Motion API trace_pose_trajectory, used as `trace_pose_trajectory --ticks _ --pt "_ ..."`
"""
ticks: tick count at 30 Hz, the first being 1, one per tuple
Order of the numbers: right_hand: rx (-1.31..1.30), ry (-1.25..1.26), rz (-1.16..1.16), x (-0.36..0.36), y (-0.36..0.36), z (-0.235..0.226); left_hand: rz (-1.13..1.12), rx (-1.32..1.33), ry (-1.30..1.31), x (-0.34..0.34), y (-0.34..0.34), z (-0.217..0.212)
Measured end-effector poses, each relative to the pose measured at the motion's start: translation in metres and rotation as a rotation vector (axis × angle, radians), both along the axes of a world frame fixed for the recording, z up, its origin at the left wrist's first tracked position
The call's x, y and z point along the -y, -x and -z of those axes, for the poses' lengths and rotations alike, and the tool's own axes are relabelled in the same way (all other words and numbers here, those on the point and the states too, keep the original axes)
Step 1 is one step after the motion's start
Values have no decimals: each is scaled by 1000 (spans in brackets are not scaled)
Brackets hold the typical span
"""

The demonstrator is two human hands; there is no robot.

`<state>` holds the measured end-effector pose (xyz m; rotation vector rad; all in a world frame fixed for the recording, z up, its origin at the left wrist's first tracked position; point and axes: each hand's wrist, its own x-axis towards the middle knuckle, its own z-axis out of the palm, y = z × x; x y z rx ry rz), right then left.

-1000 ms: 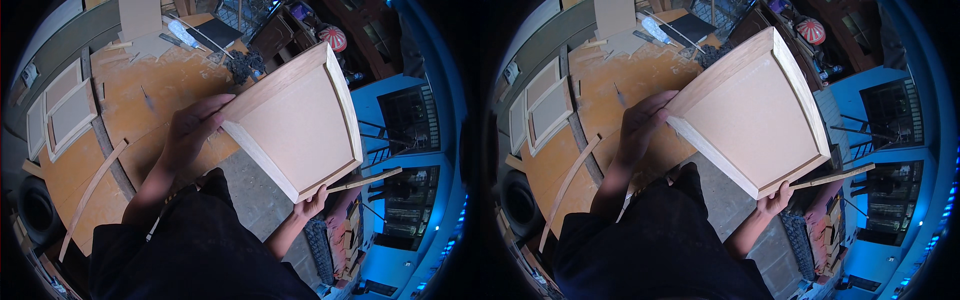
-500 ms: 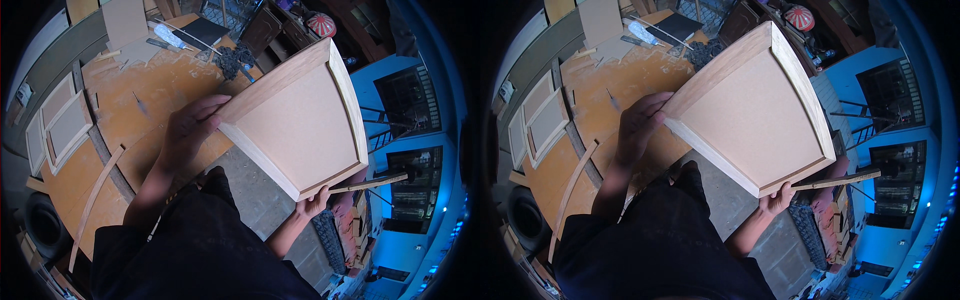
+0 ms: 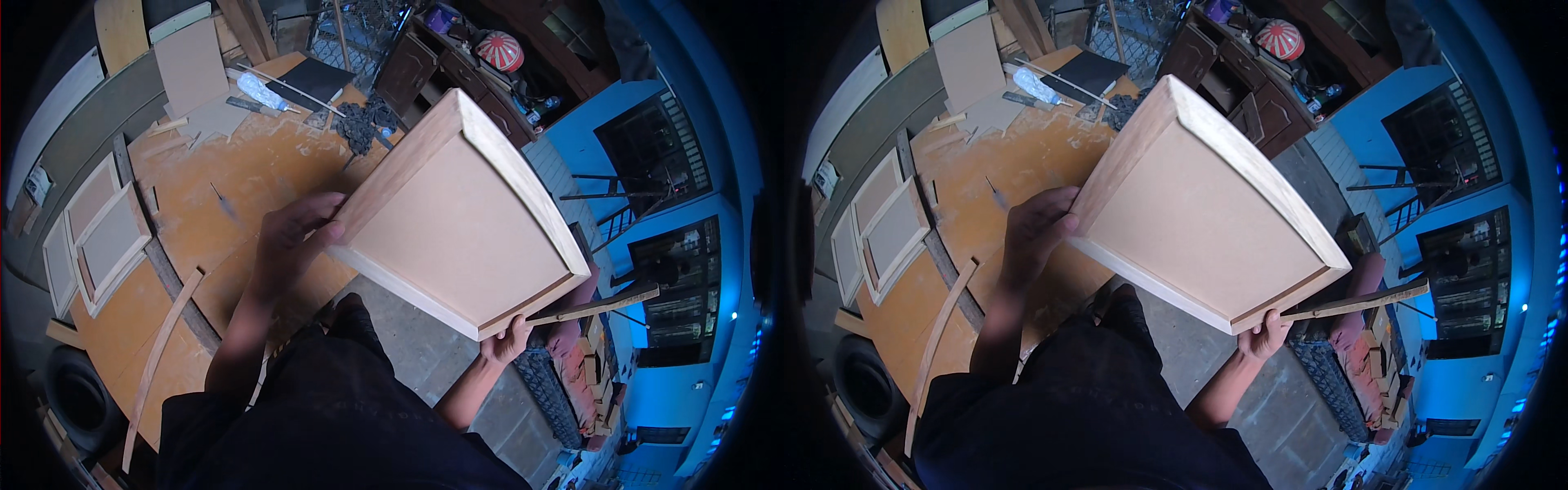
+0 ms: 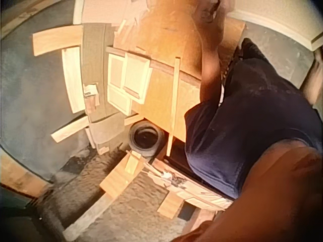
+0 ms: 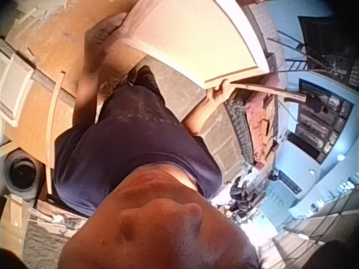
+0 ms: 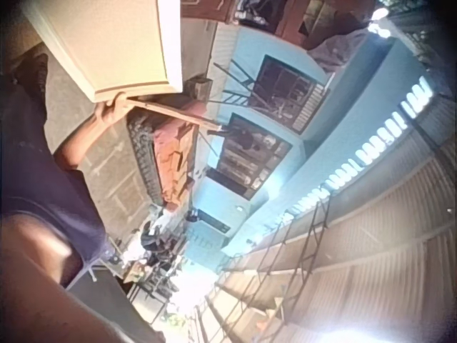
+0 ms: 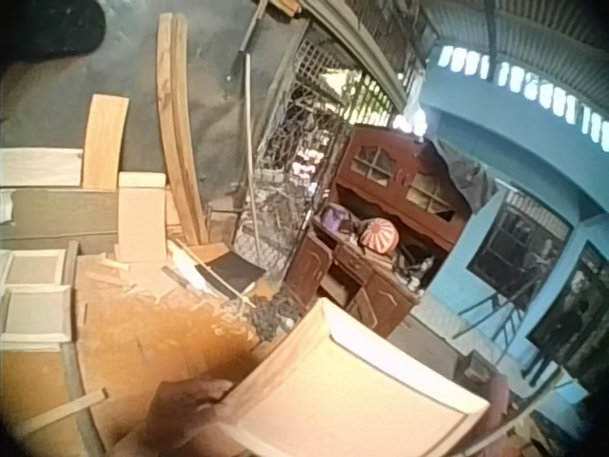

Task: Assembling and fitting pieces of a wooden frame using a scraping tool.

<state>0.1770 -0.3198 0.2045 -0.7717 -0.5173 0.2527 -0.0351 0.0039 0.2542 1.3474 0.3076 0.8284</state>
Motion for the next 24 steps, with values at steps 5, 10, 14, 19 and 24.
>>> trace_pose_trajectory --ticks 5,10,14,19,24 --pt "32 41 -22 -4 5 -6 -9 -26 12 -2 1 -4" --pt "37 44 -11 0 5 -4 -3 -19 -3 -3 -1 -3" --pt "-35 38 53 0 11 -8 5 -18 12 -1 -4 -5" --pt "-45 50 61 5 11 -3 31 -6 26 0 -5 -10" --pt "26 104 36 12 9 3 45 4 15 -1 -6 -7"
